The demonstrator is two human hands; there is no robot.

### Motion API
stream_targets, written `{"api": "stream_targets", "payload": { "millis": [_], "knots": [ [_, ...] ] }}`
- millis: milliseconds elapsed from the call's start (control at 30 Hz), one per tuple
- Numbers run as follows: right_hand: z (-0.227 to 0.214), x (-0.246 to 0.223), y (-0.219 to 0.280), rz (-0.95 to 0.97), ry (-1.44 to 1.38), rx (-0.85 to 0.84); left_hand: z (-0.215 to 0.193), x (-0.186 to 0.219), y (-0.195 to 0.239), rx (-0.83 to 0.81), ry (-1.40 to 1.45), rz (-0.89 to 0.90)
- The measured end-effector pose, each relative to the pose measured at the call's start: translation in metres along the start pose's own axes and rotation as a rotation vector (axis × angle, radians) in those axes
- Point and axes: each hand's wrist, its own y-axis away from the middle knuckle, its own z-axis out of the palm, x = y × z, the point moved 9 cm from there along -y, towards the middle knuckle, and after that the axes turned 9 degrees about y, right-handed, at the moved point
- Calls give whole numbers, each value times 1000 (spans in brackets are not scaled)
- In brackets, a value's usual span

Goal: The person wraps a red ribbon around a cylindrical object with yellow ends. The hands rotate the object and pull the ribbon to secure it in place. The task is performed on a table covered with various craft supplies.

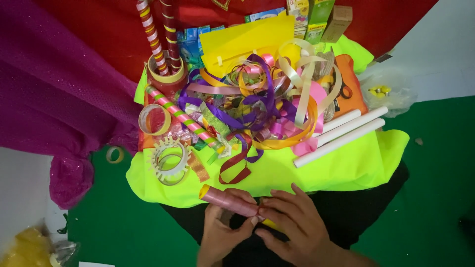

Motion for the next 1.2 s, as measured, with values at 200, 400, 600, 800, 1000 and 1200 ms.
{"api": "stream_targets", "payload": {
  "millis": [200,400,600,800,1000,1200],
  "knots": [
    [4,-8,5,-34,243,109,-4,-16,4,56,9,-63],
    [6,8,2,74,21,41,-7,-18,6,85,-3,19],
    [21,48,0,302,-179,-136,-3,-29,8,54,57,-29],
    [32,60,-5,460,-388,-299,-5,-39,7,55,98,-78],
    [43,60,-13,483,-528,-360,-11,-46,8,83,148,-122],
    [45,52,-21,443,-528,-409,-15,-49,11,86,209,-72]
  ]
}}
